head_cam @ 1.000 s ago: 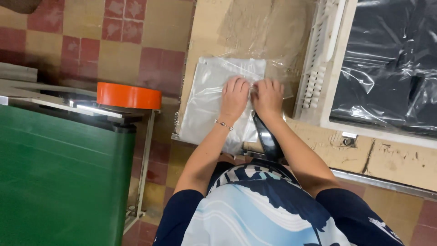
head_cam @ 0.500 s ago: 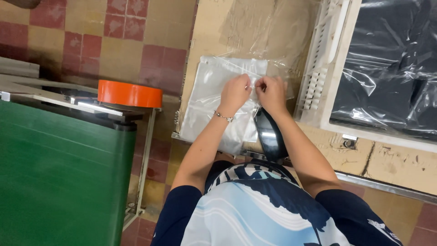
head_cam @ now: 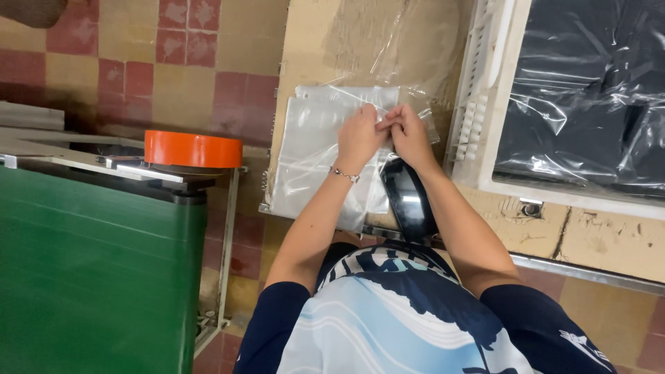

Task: Folding black plastic bags and inserting them into clear plastic sleeves before placing them in a crate.

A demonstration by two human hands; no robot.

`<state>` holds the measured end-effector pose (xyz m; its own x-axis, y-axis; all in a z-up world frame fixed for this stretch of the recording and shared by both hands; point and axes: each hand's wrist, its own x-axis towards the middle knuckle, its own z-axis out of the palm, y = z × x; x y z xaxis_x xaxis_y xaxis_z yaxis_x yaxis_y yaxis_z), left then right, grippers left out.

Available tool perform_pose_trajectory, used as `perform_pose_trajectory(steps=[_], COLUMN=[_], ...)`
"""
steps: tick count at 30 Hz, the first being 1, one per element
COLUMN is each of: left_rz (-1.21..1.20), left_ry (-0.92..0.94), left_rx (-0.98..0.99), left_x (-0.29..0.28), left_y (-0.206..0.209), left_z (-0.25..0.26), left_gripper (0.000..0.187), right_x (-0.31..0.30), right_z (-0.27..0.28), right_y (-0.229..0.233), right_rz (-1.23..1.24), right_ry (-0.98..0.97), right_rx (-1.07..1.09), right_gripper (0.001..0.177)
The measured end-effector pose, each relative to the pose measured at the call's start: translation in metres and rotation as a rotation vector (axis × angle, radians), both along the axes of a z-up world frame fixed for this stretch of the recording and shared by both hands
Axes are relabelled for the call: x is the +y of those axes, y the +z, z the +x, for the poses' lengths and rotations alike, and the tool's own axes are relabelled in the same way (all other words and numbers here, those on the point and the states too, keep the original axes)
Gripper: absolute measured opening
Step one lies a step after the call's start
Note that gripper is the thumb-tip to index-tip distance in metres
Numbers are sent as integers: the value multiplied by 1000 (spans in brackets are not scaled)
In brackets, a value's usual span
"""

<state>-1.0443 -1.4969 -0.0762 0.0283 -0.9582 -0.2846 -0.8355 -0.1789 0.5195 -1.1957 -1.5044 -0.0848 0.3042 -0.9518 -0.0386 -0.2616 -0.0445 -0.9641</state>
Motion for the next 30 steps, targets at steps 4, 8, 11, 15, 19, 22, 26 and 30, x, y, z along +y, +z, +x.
perform_pose_trajectory(steps=[4,8,11,15,19,22,26,30], left_rz=[-84,-45,-167,-286,-439,-499,-582,-594], left_ry=[6,3,47,66,149,193,222,237], left_rx=[-9,28,77,256,321,330,362,407], left_x=[-3,-8,-6,10,24,31,32,32], left_y=[-13,-19,-35,-3,4,0,3,-4], left_z=[3,11,13,12,13,12,9,11], left_gripper=[24,13,12,10,9,11,12,10], right_x=[-2,-1,-5,-7,-6,-10,-11,-6], right_z=[-2,-2,5,7,8,16,21,22], right_y=[-14,-23,-36,-26,-13,-50,-49,-39], right_rz=[-110,-248,-283,-280,-209,-63,176,256], right_ry=[-28,-74,-103,-151,-117,-113,-153,-175], right_rx=[90,293,405,421,276,207,-125,-235], right_gripper=[27,30,39,37,20,18,4,7])
